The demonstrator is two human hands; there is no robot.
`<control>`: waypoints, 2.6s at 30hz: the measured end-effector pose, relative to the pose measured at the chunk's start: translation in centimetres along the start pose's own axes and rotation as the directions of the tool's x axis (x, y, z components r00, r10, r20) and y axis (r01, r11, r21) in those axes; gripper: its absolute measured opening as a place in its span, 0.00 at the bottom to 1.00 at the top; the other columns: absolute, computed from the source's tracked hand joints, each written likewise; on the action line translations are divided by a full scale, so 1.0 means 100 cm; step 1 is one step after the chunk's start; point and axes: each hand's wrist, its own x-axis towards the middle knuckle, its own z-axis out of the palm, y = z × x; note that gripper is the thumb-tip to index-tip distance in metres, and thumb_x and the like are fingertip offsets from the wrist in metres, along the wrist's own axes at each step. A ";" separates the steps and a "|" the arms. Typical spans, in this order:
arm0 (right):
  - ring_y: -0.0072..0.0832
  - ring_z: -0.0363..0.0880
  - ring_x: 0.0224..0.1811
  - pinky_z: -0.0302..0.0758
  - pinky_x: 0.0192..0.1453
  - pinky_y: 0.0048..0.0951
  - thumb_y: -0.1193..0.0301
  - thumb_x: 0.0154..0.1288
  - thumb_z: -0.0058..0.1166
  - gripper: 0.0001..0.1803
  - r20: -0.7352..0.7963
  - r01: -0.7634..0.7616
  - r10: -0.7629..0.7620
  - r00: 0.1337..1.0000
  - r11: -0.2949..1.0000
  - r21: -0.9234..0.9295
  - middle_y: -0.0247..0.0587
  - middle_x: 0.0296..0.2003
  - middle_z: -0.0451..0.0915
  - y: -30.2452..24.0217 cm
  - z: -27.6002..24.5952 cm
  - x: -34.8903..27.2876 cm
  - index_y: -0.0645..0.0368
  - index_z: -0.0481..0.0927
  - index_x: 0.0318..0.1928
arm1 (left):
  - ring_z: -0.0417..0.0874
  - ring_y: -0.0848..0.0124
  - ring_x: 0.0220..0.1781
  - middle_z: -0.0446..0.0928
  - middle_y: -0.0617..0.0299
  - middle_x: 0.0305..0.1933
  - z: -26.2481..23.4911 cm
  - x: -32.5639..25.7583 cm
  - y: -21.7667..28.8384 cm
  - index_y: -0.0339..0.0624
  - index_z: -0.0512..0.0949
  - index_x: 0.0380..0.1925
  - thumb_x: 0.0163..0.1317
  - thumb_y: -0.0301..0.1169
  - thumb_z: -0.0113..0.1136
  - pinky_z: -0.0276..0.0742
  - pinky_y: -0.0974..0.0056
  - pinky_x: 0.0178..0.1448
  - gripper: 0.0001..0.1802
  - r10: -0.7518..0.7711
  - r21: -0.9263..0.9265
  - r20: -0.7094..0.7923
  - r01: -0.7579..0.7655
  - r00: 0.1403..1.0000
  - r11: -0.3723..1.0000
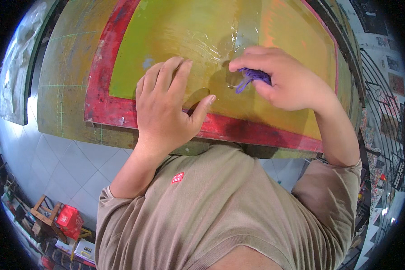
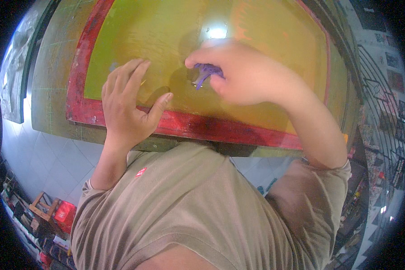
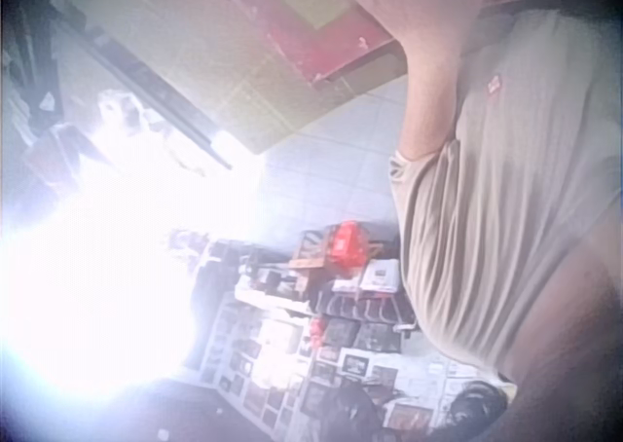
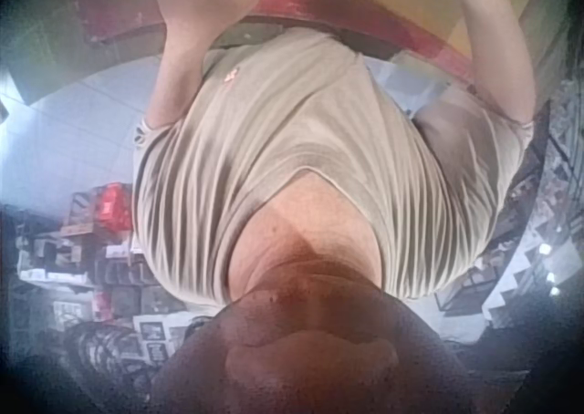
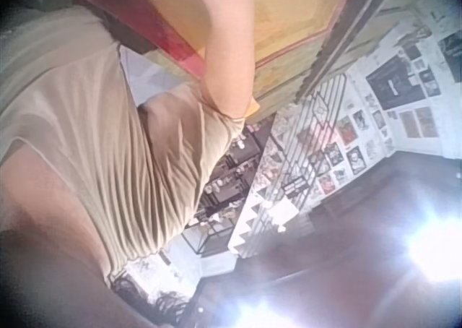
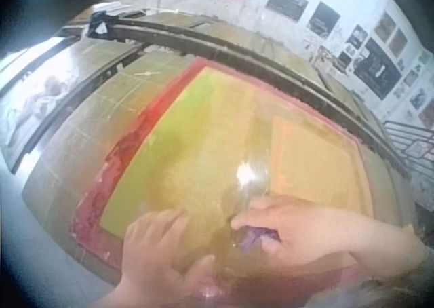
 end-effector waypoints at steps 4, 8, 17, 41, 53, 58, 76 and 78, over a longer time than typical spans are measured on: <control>0.30 0.78 0.37 0.73 0.41 0.27 0.82 0.58 0.53 0.17 -0.092 -0.066 0.073 0.993 0.995 0.075 0.40 0.39 0.79 0.005 -0.010 -0.002 0.61 0.78 0.49 | 0.72 0.56 0.57 0.72 0.56 0.54 -0.001 0.000 -0.001 0.38 0.73 0.52 0.47 0.41 0.70 0.65 0.54 0.59 0.32 -0.013 -0.006 0.005 0.013 1.000 1.000; 0.18 0.78 0.35 0.74 0.39 0.19 0.82 0.63 0.51 0.14 -0.232 -0.286 0.381 0.895 0.889 0.357 0.34 0.40 0.79 0.013 -0.013 -0.015 0.62 0.78 0.50 | 0.72 0.57 0.57 0.72 0.57 0.54 0.000 -0.001 -0.002 0.39 0.73 0.52 0.47 0.41 0.70 0.65 0.54 0.59 0.32 -0.007 -0.005 0.003 0.007 1.000 1.000; 0.16 0.70 0.31 0.69 0.33 0.18 0.83 0.60 0.46 0.10 -0.529 0.020 0.332 0.781 0.833 0.553 0.37 0.40 0.74 0.032 -0.039 -0.039 0.62 0.76 0.41 | 0.72 0.57 0.57 0.72 0.57 0.55 0.000 -0.002 0.001 0.39 0.73 0.52 0.47 0.41 0.70 0.65 0.54 0.59 0.32 0.001 0.006 -0.003 -0.001 1.000 1.000; 0.27 0.72 0.23 0.72 0.31 0.27 0.82 0.58 0.54 0.04 -0.098 -0.295 0.367 0.925 0.856 0.425 0.40 0.29 0.77 -0.018 0.030 -0.017 0.62 0.75 0.33 | 0.72 0.56 0.56 0.73 0.57 0.54 0.001 0.000 0.002 0.39 0.74 0.51 0.46 0.40 0.71 0.66 0.54 0.58 0.32 0.020 0.024 -0.020 -0.019 1.000 1.000; 0.49 0.80 0.35 0.76 0.41 0.46 0.58 0.60 0.56 0.16 -0.133 -0.344 0.322 0.937 0.918 -0.199 0.51 0.28 0.80 -0.031 0.023 0.005 0.60 0.79 0.35 | 0.71 0.56 0.57 0.72 0.56 0.55 0.002 -0.001 0.001 0.39 0.74 0.51 0.47 0.42 0.70 0.65 0.54 0.58 0.32 0.012 0.044 -0.008 -0.012 1.000 0.999; 0.47 0.79 0.33 0.74 0.37 0.45 0.55 0.58 0.60 0.18 0.017 -0.116 0.138 0.990 0.884 -0.452 0.47 0.26 0.78 -0.017 0.015 0.007 0.58 0.77 0.31 | 0.64 0.52 0.66 0.66 0.52 0.63 -0.001 0.000 0.003 0.42 0.72 0.57 0.47 0.51 0.69 0.61 0.44 0.63 0.39 0.001 0.154 0.070 -0.012 0.998 0.988; 0.49 0.78 0.33 0.73 0.38 0.46 0.66 0.58 0.58 0.11 0.389 0.004 0.121 0.913 0.952 -0.307 0.50 0.24 0.77 -0.012 -0.014 0.031 0.59 0.76 0.25 | 0.49 0.45 0.76 0.54 0.54 0.74 -0.007 0.006 0.009 0.62 0.63 0.68 0.33 0.66 0.70 0.50 0.28 0.68 0.57 -0.145 0.247 0.308 0.068 0.940 0.967; 0.48 0.80 0.36 0.76 0.42 0.46 0.66 0.59 0.57 0.10 0.440 -0.013 0.152 0.885 0.953 -0.304 0.51 0.27 0.79 -0.013 -0.017 0.034 0.59 0.79 0.27 | 0.49 0.45 0.75 0.54 0.53 0.74 -0.007 0.006 0.008 0.62 0.64 0.67 0.33 0.66 0.69 0.51 0.28 0.68 0.57 -0.143 0.253 0.309 0.064 0.940 0.965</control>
